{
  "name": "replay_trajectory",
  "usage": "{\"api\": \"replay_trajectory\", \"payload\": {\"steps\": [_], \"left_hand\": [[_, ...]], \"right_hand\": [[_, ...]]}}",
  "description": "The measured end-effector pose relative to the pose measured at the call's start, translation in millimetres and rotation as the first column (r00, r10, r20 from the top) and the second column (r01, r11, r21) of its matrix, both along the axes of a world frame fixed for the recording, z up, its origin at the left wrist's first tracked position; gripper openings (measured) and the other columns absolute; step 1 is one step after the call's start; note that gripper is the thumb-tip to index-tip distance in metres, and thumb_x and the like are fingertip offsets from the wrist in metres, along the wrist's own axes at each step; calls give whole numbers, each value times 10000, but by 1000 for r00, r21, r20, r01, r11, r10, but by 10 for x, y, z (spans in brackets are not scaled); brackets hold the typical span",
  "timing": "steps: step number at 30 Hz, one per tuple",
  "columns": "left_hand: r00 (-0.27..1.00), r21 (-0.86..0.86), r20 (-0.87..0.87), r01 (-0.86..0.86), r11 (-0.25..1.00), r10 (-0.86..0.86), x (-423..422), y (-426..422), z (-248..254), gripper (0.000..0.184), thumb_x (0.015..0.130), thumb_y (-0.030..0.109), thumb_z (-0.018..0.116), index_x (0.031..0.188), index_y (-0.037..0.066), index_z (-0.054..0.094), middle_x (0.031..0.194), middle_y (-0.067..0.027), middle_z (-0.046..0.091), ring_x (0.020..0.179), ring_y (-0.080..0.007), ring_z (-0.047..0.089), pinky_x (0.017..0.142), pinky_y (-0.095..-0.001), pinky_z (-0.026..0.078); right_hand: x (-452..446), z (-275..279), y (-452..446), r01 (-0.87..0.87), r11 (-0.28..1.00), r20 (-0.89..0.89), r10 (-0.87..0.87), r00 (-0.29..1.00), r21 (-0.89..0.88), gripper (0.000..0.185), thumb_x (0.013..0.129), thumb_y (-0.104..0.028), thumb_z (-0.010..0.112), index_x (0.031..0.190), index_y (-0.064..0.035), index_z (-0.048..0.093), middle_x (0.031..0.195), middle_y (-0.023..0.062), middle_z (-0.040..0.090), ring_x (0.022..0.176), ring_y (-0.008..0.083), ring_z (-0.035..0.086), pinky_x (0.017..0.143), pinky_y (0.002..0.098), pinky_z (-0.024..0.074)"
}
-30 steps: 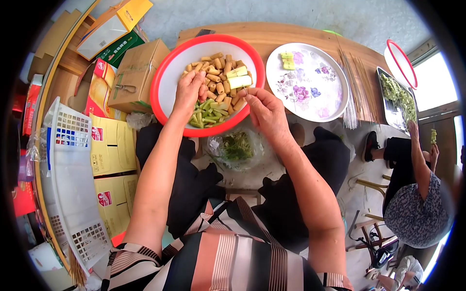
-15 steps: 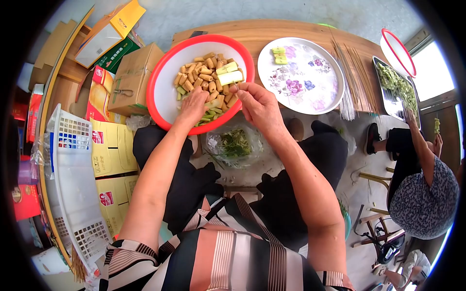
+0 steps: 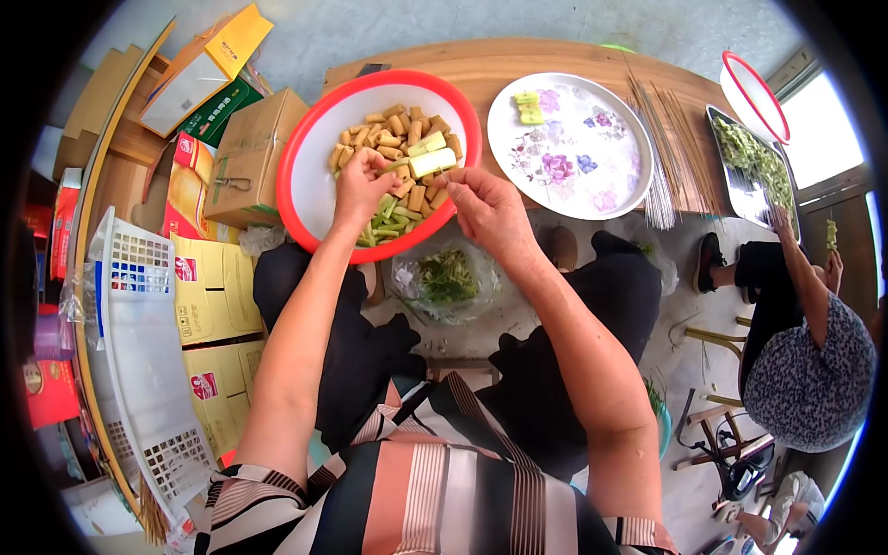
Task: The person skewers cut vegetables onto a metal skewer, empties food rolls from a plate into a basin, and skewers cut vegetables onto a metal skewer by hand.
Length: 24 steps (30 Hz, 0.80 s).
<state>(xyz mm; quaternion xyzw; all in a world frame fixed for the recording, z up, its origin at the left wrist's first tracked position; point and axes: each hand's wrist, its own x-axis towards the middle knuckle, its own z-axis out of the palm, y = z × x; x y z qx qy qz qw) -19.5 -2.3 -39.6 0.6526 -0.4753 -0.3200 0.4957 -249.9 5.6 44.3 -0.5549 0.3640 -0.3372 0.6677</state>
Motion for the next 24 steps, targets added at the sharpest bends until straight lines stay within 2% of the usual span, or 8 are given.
{"api": "replay_trajectory", "payload": {"steps": [2,4,6,7,9,13,18,24], "left_hand": [[991,-103,-127,21,994,-34,-4,11,109,154,757,-24,630,796,33,493,716,-46,607,631,-93,610,527,-211,458],[990,-61,-139,21,998,-30,4,53,243,116,782,0,635,821,19,528,745,-46,617,672,-111,620,579,-208,484],[893,12,-445,75,997,-62,23,69,342,109,824,6,613,908,-5,545,917,-94,597,855,-165,630,735,-261,532],[893,11,-447,73,997,-61,36,65,345,109,824,6,613,908,-5,545,917,-94,597,855,-165,630,735,-261,532],[809,-53,-584,45,998,-67,72,57,347,130,847,39,605,954,-11,552,959,-110,612,864,-185,633,736,-279,541],[765,-80,-641,13,997,-62,118,64,416,131,846,39,603,962,7,550,938,-96,619,831,-195,641,718,-283,548],[730,47,-682,-19,999,46,207,72,426,149,841,50,614,979,43,559,881,-66,615,755,-166,632,616,-243,515],[696,27,-717,-19,999,32,218,79,413,149,845,60,615,982,45,561,839,-44,603,687,-134,594,602,-225,502]], "right_hand": [[16,-13,6,-17,1000,-23,18,1000,7,195,919,-127,481,1005,-17,615,560,-51,440,449,24,374,416,184,301],[40,-19,17,-50,999,-63,48,997,-20,197,922,-133,477,996,-15,616,555,-48,437,452,25,378,418,187,304],[63,-34,24,-59,998,-78,57,995,-18,197,922,-134,477,993,-13,617,552,-48,436,453,25,379,418,188,305],[72,-45,29,-66,998,-90,64,994,-13,198,922,-134,477,990,-12,617,550,-48,435,453,25,381,419,190,306],[88,-67,40,-80,997,-99,79,992,-6,196,920,-130,479,991,-11,618,550,-50,434,457,26,381,421,193,308],[153,-157,81,-111,993,-148,103,984,-47,188,915,-120,487,991,-8,617,550,-47,428,467,31,383,433,204,322],[181,-144,109,-133,988,-188,115,975,-85,177,912,-115,491,983,-6,611,547,-36,426,475,39,387,445,216,337],[183,-181,108,-142,986,-181,125,976,-83,174,910,-115,491,982,-7,608,551,-33,428,477,41,389,447,217,340]]}}
